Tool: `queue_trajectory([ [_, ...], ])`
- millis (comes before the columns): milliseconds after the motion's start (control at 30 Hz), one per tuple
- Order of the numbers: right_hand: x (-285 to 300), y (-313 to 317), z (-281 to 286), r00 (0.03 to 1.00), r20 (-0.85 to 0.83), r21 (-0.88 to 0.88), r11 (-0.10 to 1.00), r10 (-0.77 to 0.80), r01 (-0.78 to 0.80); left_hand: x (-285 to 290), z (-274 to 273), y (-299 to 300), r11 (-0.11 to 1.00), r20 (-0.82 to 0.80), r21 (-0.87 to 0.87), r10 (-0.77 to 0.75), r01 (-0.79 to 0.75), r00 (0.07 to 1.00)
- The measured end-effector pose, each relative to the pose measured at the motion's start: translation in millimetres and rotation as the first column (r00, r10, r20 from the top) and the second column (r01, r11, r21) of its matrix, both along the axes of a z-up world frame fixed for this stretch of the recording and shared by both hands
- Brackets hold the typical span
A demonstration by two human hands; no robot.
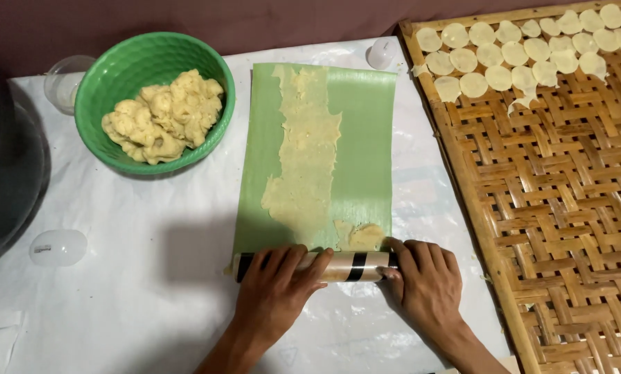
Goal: Rolling out thin layers of dough on a leaf using a rolling pin to prepare food products.
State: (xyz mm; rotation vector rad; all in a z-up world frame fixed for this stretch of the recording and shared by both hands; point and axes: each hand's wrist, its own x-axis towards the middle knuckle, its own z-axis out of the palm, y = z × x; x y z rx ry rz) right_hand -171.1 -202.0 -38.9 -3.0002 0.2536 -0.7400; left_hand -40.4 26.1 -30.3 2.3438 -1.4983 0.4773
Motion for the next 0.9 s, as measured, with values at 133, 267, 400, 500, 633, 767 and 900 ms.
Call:
queue_trajectory([
  [133,-1.1,-3.3,-4.0,0.995,-0.092,0.005,0.999,-0.033,0.034,3.5,3.6,-4.5,1.000,0.011,0.021,0.017,-0.017,1.000],
  [267,14.6,-14.4,8.1,0.965,-0.260,0.052,0.997,-0.033,0.048,11.9,20.6,-14.1,0.998,-0.102,0.070,0.014,-0.007,0.995],
  [400,33.4,-26.8,24.5,0.874,-0.484,0.241,0.952,-0.051,0.189,31.1,13.0,-29.9,0.995,-0.174,0.075,0.082,-0.070,0.981],
  [500,50.9,-29.3,37.1,0.896,-0.431,0.310,0.916,-0.104,0.255,42.4,11.0,-41.5,0.975,-0.104,0.136,0.188,-0.174,0.977],
  [633,51.5,-35.6,25.7,0.955,-0.278,0.264,0.948,-0.103,0.179,47.3,14.8,-48.4,0.977,-0.067,0.088,0.201,-0.195,0.977],
  [767,13.9,-18.5,11.0,0.968,-0.250,0.191,0.978,-0.034,0.083,11.1,6.3,-20.6,0.987,-0.056,0.089,0.138,-0.133,0.989],
  [900,-27.9,-10.6,-1.1,0.964,-0.262,0.040,0.998,0.050,-0.041,-17.7,-7.7,5.5,0.999,0.028,-0.011,0.052,-0.052,0.998],
])
